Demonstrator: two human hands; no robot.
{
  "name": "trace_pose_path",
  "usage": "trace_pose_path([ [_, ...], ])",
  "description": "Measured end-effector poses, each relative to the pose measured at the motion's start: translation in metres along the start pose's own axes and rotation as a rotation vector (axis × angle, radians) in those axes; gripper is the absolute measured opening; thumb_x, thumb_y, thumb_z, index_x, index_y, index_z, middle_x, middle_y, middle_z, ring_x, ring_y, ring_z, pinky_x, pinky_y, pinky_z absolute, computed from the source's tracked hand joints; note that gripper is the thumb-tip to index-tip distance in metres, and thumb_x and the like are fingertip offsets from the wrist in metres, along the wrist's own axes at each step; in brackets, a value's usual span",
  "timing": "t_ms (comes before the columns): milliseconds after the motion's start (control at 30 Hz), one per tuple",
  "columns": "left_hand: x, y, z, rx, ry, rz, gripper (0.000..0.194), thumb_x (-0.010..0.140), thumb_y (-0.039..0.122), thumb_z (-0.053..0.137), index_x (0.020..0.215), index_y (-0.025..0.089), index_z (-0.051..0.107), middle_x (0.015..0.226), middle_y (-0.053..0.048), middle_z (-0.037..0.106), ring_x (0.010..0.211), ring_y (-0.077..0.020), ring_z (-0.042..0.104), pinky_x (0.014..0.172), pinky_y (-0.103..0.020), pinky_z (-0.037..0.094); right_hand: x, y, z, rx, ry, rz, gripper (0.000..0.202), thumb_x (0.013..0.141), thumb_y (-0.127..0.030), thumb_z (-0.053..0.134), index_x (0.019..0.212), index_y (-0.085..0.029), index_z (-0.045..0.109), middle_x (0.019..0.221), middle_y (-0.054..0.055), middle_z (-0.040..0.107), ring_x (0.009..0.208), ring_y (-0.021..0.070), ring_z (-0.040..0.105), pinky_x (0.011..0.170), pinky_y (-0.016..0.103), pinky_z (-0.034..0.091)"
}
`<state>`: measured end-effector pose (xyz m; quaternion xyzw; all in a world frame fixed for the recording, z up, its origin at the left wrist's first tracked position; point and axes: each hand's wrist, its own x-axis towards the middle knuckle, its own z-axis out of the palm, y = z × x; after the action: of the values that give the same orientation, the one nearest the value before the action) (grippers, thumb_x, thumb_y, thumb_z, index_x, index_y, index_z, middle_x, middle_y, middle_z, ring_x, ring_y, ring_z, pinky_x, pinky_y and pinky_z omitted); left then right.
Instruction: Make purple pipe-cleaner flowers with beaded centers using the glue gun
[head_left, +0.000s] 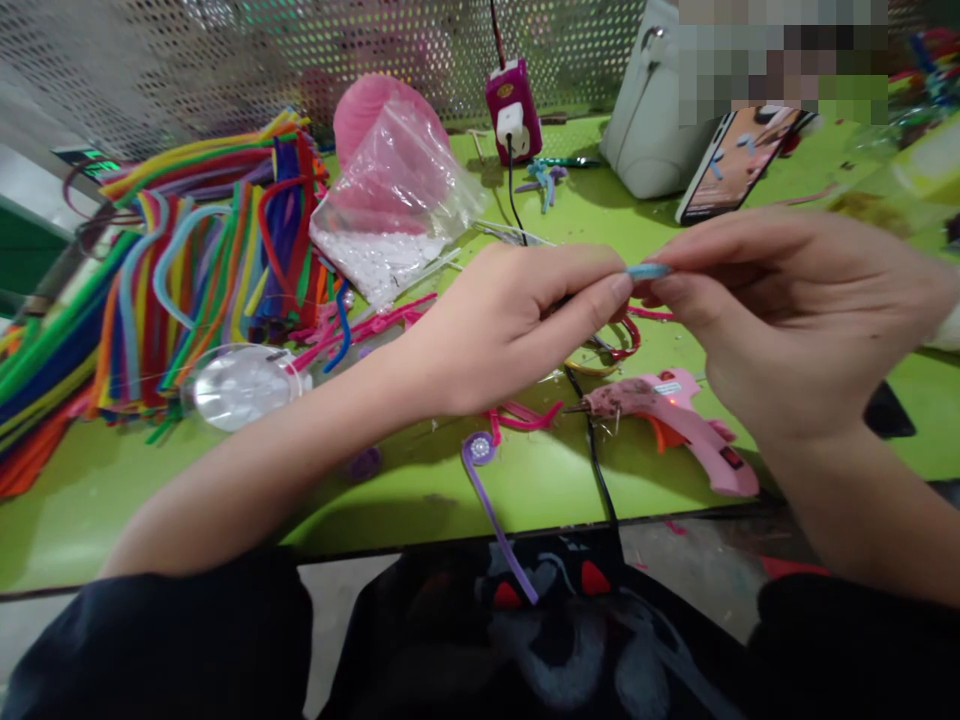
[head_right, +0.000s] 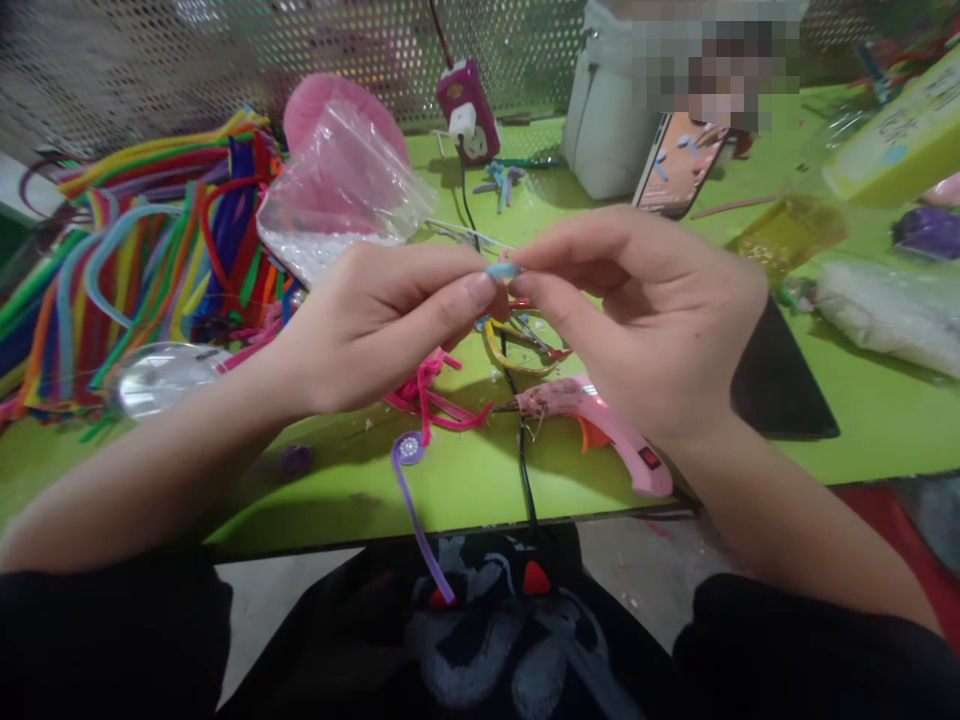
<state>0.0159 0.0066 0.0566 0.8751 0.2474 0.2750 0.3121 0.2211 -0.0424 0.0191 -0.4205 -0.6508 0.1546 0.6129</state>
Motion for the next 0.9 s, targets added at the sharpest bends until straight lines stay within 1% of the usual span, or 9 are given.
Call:
trace_pose_path([
  [167,0.000,0.000,0.000,-0.014,-0.014,-0.004,0.037,0.114,0.031,0.048,0.083,0.022,0.066,0.080,-0.001,0.071,0.082,-0.0153,0.071,0.080,-0.029,0.054,-0.002,0.002,0.000,0.000,0.005,-0.026,0.021,0.094,-0.012,0.082,0.101,-0.032,0.084,0.095,-0.011,0.079,0.088,0.0115,0.078,0.082,0.030,0.072],
  [233,0.000,-0.001,-0.001,0.024,-0.016,0.008,0.036,0.114,0.033,0.048,0.084,0.022,0.067,0.076,-0.001,0.068,0.076,-0.0155,0.067,0.075,-0.030,0.051,-0.002,0.003,-0.002,-0.024,-0.003,-0.020,0.019,0.095,-0.014,0.082,0.101,-0.033,0.084,0.098,-0.010,0.079,0.091,0.0113,0.077,0.084,0.030,0.070],
  [333,0.001,-0.001,-0.003,0.080,-0.023,0.041,0.032,0.111,0.029,0.049,0.084,0.022,0.066,0.069,0.001,0.057,0.064,-0.0145,0.053,0.069,-0.033,0.043,-0.002,0.007,-0.007,-0.082,-0.048,-0.033,0.014,0.099,-0.021,0.081,0.104,-0.034,0.084,0.102,-0.008,0.080,0.093,0.0131,0.077,0.085,0.033,0.067],
  [433,0.001,-0.002,-0.006,0.141,-0.050,0.065,0.032,0.110,0.029,0.050,0.082,0.022,0.063,0.067,0.001,0.053,0.061,-0.0143,0.046,0.071,-0.035,0.041,0.000,0.011,-0.012,-0.142,-0.119,-0.133,0.018,0.098,-0.021,0.081,0.108,-0.036,0.085,0.104,-0.005,0.081,0.094,0.0162,0.077,0.087,0.036,0.065],
  [533,0.002,-0.004,-0.007,0.191,-0.094,0.056,0.037,0.110,0.036,0.048,0.078,0.024,0.063,0.062,-0.001,0.053,0.064,-0.0187,0.055,0.077,-0.038,0.048,0.001,0.014,-0.013,-0.205,-0.166,-0.223,0.027,0.098,-0.018,0.079,0.113,-0.040,0.085,0.108,-0.005,0.082,0.098,0.0183,0.077,0.089,0.037,0.065],
  [633,0.002,-0.006,-0.008,0.152,-0.146,0.037,0.037,0.110,0.038,0.048,0.080,0.026,0.066,0.062,-0.002,0.056,0.073,-0.0226,0.066,0.083,-0.039,0.054,0.002,0.015,-0.013,-0.225,-0.193,-0.284,0.034,0.098,-0.016,0.077,0.117,-0.043,0.084,0.111,-0.006,0.082,0.101,0.0191,0.077,0.090,0.037,0.066],
  [733,0.001,-0.005,-0.009,0.065,-0.150,0.021,0.033,0.112,0.033,0.048,0.091,0.024,0.072,0.066,0.000,0.059,0.068,-0.0181,0.064,0.082,-0.035,0.056,0.004,0.017,-0.016,-0.177,-0.212,-0.268,0.036,0.096,-0.017,0.080,0.123,-0.041,0.082,0.114,-0.004,0.081,0.102,0.0178,0.076,0.091,0.036,0.065],
  [833,0.001,-0.004,-0.010,0.047,-0.127,0.006,0.035,0.114,0.036,0.048,0.097,0.022,0.075,0.072,-0.001,0.065,0.064,-0.0151,0.059,0.077,-0.032,0.054,0.006,0.018,-0.019,-0.168,-0.207,-0.231,0.028,0.096,-0.021,0.081,0.119,-0.035,0.082,0.107,-0.002,0.080,0.097,0.0169,0.075,0.088,0.036,0.062],
  [900,0.001,-0.004,-0.011,0.058,-0.137,0.023,0.035,0.114,0.035,0.048,0.100,0.020,0.076,0.073,-0.001,0.067,0.065,-0.0145,0.059,0.073,-0.031,0.051,0.008,0.018,-0.020,-0.223,-0.221,-0.302,0.022,0.096,-0.018,0.080,0.113,-0.031,0.081,0.100,-0.002,0.080,0.093,0.0166,0.075,0.085,0.035,0.060],
])
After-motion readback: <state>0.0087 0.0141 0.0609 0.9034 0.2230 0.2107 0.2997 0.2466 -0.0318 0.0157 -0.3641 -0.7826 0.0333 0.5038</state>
